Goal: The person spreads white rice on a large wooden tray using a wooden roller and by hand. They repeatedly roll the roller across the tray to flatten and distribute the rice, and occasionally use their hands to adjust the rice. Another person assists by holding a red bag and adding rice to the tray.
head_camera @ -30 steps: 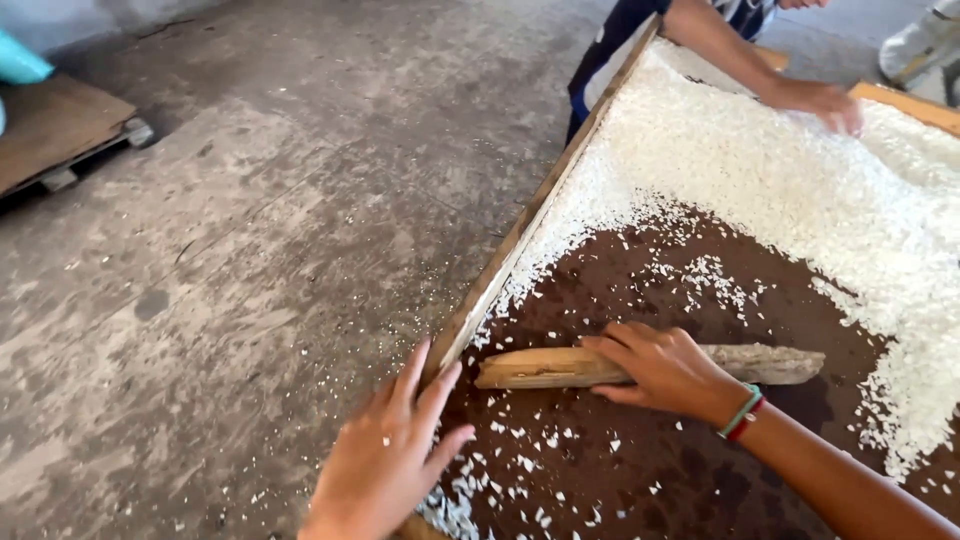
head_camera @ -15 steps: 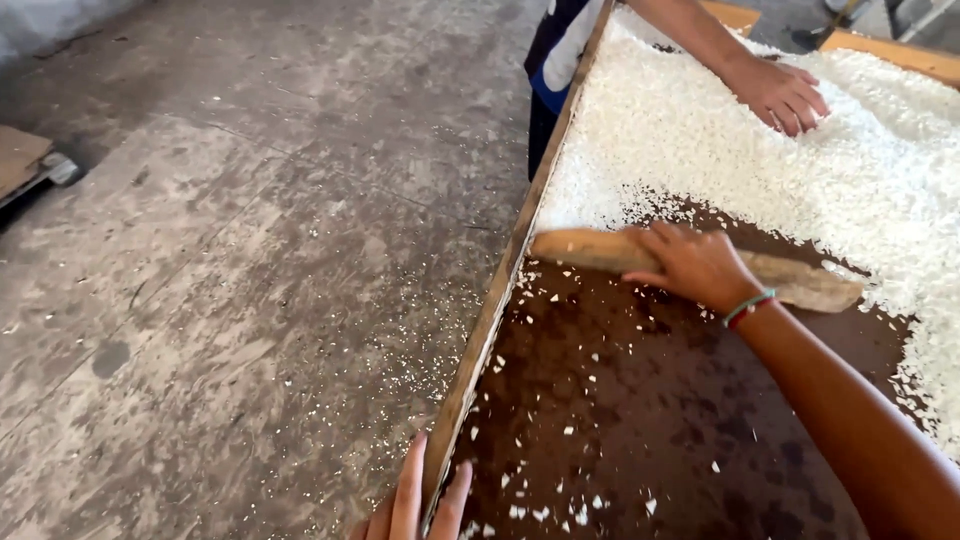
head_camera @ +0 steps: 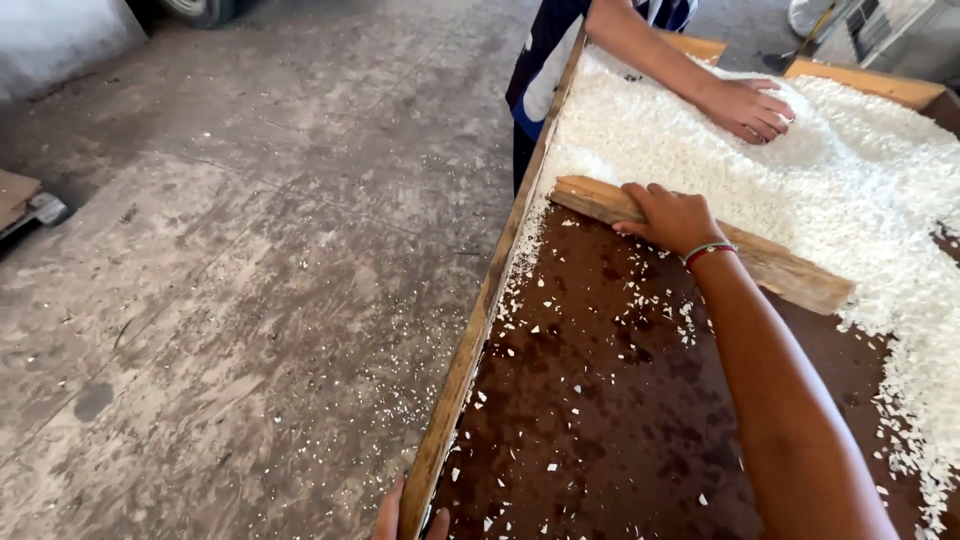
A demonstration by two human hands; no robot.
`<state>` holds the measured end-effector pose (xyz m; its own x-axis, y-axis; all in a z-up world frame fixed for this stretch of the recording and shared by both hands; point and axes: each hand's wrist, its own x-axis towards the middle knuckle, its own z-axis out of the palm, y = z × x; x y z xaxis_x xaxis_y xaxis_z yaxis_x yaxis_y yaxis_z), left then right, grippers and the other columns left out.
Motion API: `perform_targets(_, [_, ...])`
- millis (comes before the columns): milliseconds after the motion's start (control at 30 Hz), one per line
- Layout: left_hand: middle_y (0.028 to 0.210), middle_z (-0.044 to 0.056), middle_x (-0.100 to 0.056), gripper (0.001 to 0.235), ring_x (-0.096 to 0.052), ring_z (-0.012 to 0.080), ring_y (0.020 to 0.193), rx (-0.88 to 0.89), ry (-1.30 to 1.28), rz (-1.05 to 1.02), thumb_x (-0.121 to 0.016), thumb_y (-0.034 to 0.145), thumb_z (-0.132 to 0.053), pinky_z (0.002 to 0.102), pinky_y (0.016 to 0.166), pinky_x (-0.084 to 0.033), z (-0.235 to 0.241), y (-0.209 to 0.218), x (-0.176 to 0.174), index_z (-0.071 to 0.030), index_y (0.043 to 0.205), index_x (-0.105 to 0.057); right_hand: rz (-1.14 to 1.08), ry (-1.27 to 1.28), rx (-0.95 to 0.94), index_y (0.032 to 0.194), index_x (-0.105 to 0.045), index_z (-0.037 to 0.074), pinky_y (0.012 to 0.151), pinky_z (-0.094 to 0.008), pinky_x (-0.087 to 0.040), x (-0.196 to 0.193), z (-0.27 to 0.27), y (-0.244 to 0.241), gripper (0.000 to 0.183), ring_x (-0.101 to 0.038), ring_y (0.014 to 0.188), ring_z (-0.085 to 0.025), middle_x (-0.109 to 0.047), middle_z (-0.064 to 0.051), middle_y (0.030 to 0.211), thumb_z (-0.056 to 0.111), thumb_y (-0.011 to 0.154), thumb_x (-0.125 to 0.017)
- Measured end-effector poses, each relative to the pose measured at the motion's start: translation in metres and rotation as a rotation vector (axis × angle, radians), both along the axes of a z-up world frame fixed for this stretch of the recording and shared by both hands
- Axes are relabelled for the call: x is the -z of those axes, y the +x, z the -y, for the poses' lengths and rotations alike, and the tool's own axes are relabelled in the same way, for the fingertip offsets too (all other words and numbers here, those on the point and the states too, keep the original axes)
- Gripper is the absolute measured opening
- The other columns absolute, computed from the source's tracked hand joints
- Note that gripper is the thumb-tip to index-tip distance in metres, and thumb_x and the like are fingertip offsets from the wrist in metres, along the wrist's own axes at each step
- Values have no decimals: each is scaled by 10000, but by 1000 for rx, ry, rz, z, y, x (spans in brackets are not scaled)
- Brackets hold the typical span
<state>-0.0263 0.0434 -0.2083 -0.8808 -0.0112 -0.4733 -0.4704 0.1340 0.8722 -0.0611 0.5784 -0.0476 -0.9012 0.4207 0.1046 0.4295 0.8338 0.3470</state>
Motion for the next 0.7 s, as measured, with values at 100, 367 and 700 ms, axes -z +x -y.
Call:
perform_targets(100, [853,-41,-773,668,-738,129,702,221,-495,-605,-852,689,-347,243,725,-621,8,15,-6,-364,1312,-613,64,-116,69,1279,-517,275,622,-339,-571,-43,18,4,578,-687,867,-199,-691,-7,1048,722,939,-382])
perform_targets(367, [1368,-31,-631,351,-727,190,816,466,-880,-1398,-557,908,-173,380,735,-594,35,19,-83,-396,1141,-696,-2,-326,203,1272,-605,189,579,-280,-528,-90,62,55,530,-687,787,-219,-736,-71,942,605,969,-475])
perform_targets(700, [1468,13,-550,419,-714,211,798,541,-885,-1329,-435,846,-482,389,650,-565,37,24,-90,-353,1153,-690,77,23,-400,1385,-460,170,366,-252,-530,11,114,94,654,-669,731,-130,-659,-35,1069,649,959,-327])
